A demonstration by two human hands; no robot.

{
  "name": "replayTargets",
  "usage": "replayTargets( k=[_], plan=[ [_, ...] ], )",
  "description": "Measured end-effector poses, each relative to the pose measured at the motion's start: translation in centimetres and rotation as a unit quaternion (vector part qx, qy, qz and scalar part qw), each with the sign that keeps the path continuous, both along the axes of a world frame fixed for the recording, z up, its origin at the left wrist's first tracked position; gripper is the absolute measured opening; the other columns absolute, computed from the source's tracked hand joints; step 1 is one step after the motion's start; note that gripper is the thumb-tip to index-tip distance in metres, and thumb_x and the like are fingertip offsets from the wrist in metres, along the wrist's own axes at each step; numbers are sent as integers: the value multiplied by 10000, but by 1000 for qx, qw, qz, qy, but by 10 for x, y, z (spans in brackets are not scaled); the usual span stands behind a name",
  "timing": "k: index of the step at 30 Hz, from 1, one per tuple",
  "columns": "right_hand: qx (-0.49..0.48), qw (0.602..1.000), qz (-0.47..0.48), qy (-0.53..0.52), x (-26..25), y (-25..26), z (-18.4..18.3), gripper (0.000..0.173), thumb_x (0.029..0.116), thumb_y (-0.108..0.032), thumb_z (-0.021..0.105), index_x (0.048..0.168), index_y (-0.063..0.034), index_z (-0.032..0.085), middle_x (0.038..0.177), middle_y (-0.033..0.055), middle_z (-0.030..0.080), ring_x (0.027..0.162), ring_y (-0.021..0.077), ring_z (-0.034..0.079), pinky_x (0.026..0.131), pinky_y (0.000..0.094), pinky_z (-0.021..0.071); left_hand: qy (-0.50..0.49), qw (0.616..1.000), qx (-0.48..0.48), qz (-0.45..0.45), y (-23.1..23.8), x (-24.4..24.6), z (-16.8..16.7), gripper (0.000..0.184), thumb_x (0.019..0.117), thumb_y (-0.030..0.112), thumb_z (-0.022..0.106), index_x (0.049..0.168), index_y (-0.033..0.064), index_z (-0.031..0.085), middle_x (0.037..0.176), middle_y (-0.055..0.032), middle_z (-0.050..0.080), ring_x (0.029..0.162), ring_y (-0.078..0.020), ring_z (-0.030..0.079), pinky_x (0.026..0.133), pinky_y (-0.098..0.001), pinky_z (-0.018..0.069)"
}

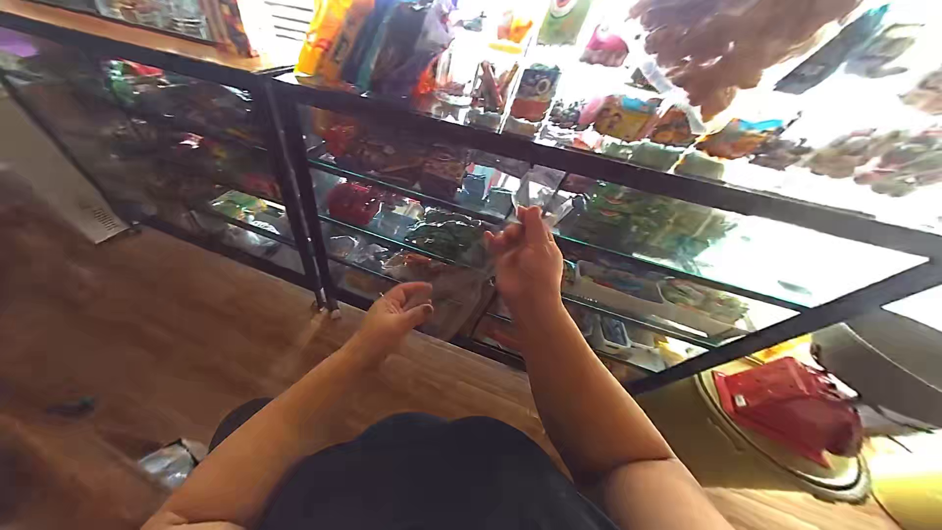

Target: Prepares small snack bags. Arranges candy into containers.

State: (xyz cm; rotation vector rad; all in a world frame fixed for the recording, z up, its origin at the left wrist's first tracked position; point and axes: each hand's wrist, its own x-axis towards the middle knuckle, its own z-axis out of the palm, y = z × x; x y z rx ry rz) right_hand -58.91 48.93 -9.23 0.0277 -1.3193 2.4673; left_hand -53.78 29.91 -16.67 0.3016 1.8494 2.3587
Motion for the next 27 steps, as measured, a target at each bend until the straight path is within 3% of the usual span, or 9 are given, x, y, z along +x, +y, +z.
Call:
replayTargets(
  k=[5, 10, 13, 15, 18, 20, 22, 24, 27],
  plan=[
    [-39, 998, -57, -10, -54, 2, -1, 251, 1125, -292, 396, 1002, -160, 570, 693, -67, 567, 635, 84, 608, 741, 320, 591, -92, 991, 96, 34, 4, -77, 6, 175, 1069, 62, 503, 1113, -43, 637, 861, -50, 707, 723, -115, 694, 728, -263, 606],
    [-38, 992, -112, -35, -116, -2, 2, 257, 1129, -277, 389, 1017, -130, 568, 745, -25, 637, 670, 107, 664, 706, 293, 603, -19, 996, 83, 29, -20, -172, 25, 337, 1093, 140, 433, 796, 82, 580, 535, 64, 514, 470, -41, 506, 532, -210, 500],
    [-23, 990, -120, -65, -151, 1, 7, 279, 1135, -261, 357, 1041, -104, 567, 792, 3, 670, 699, 127, 688, 704, 297, 613, 10, 997, 74, 16, -32, -222, 50, 358, 1104, 173, 410, 793, 107, 577, 550, 71, 527, 488, -34, 531, 548, -202, 515],
    [21, 982, -176, -70, -167, 8, 5, 196, 1115, -213, 438, 1225, -83, 536, 946, 38, 702, 792, 143, 712, 730, 308, 612, 24, 997, 70, -18, -37, -253, 63, 290, 1100, 131, 426, 942, 39, 651, 694, 11, 673, 626, -74, 660, 673, -238, 592],
    [213, 920, -327, -32, -169, 27, -6, 577, 1020, -206, 619, 1500, -25, 354, 1272, 86, 594, 1065, 123, 642, 896, 320, 558, 17, 993, 104, -44, -25, -292, 76, 171, 1060, 39, 487, 1037, 14, 654, 826, -34, 733, 727, -119, 713, 745, -281, 617],
    [360, 841, -403, 26, -160, 29, -1, 540, 979, -250, 670, 1360, 56, 440, 1200, 95, 590, 1057, 84, 614, 912, 279, 540, 27, 991, 118, -56, -3, -310, 82, 132, 1024, 31, 561, 933, 83, 643, 768, 8, 716, 686, -88, 690, 713, -267, 605],
    [484, 789, -372, 73, -155, 23, 14, 344, 945, -261, 722, 1074, 33, 598, 975, 73, 648, 879, 85, 642, 796, 296, 567, 67, 987, 106, -98, 27, -318, 87, 167, 983, 32, 628, 862, 140, 587, 737, 55, 681, 654, -45, 648, 674, -239, 576],
    [561, 789, -248, 26, -156, 17, 29, 337, 893, -272, 782, 1030, 15, 672, 924, 83, 678, 811, 122, 657, 749, 334, 580, 79, 978, 79, -175, 59, -313, 90, 166, 953, 33, 666, 871, 123, 552, 745, 51, 636, 657, -44, 611, 658, -242, 549],
    [517, 845, -110, -84, -163, 34, 44, 259, 857, -192, 819, 1014, -73, 651, 826, -34, 662, 731, 21, 637, 700, 228, 565, -31, 945, 87, -314, 96, -300, 97, 150, 1047, 93, 544, 898, 98, 535, 684, 29, 583, 604, -48, 572, 609, -213, 512]
  ],
)
